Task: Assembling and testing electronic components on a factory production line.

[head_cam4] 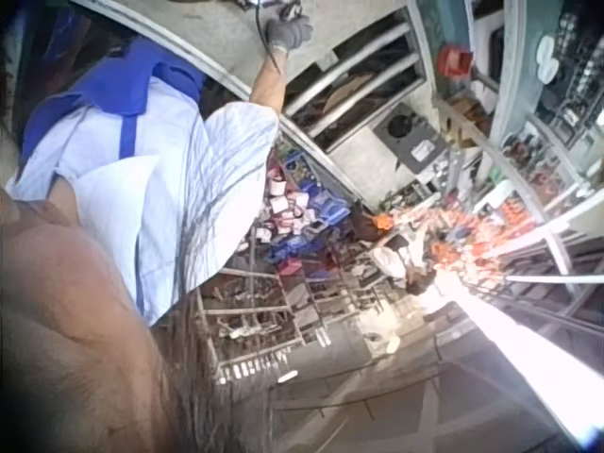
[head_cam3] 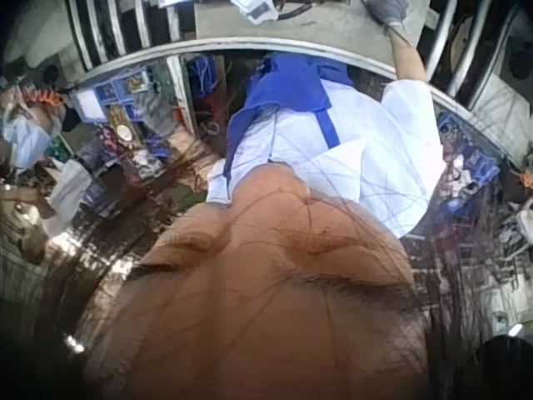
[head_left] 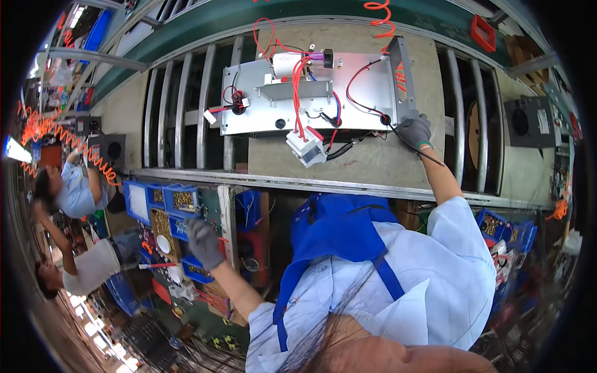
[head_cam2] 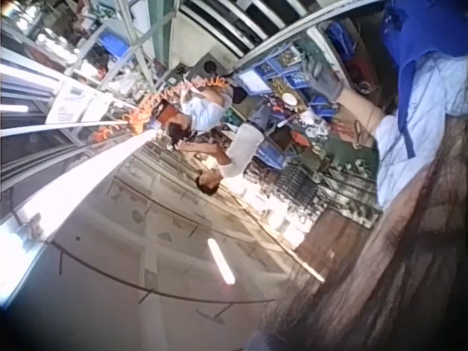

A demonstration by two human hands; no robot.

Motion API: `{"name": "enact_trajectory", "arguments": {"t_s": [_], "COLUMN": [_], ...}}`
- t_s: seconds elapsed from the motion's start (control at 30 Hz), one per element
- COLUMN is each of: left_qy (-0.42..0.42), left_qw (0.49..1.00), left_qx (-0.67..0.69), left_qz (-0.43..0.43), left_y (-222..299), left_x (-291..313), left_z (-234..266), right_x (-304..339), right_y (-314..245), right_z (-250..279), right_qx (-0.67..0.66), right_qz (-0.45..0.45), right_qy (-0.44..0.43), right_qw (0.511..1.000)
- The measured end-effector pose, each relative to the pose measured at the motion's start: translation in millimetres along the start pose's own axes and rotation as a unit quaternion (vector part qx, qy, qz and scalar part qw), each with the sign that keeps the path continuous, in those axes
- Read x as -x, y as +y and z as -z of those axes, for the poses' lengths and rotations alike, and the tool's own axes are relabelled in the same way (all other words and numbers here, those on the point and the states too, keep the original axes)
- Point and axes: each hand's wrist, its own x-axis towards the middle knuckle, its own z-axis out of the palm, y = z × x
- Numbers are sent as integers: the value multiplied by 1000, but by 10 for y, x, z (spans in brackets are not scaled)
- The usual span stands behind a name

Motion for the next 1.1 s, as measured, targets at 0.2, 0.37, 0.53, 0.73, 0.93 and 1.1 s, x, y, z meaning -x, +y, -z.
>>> {"name": "enact_trajectory", "arguments": {"t_s": [0.2, 0.37, 0.53, 0.73, 0.93, 1.1], "left_qy": [5, -22, 53, 251, 480, 284], "left_qw": [954, 964, 985, 928, 818, 260], "left_qx": [-273, -191, -127, -191, -164, -906], "left_qz": [120, 186, 101, -196, -271, -179], "left_y": [-1767, -1732, -456, 2111, 3432, 2712], "left_x": [-635, -754, -717, 240, 1027, 735], "left_z": [-646, -621, 95, 1635, 2457, 2115], "right_x": [-388, 99, 333, 890, 1330, 1806], "right_y": [610, 508, 706, -213, -855, -1531], "right_z": [67, 1327, 1921, 2498, 2784, 2943], "right_qx": [-500, -678, -713, -713, -739, -791], "right_qz": [-4, -33, 74, 251, 364, 408], "right_qy": [-133, -161, -16, 90, 87, -69], "right_qw": [856, 716, 697, 649, 560, 450]}}
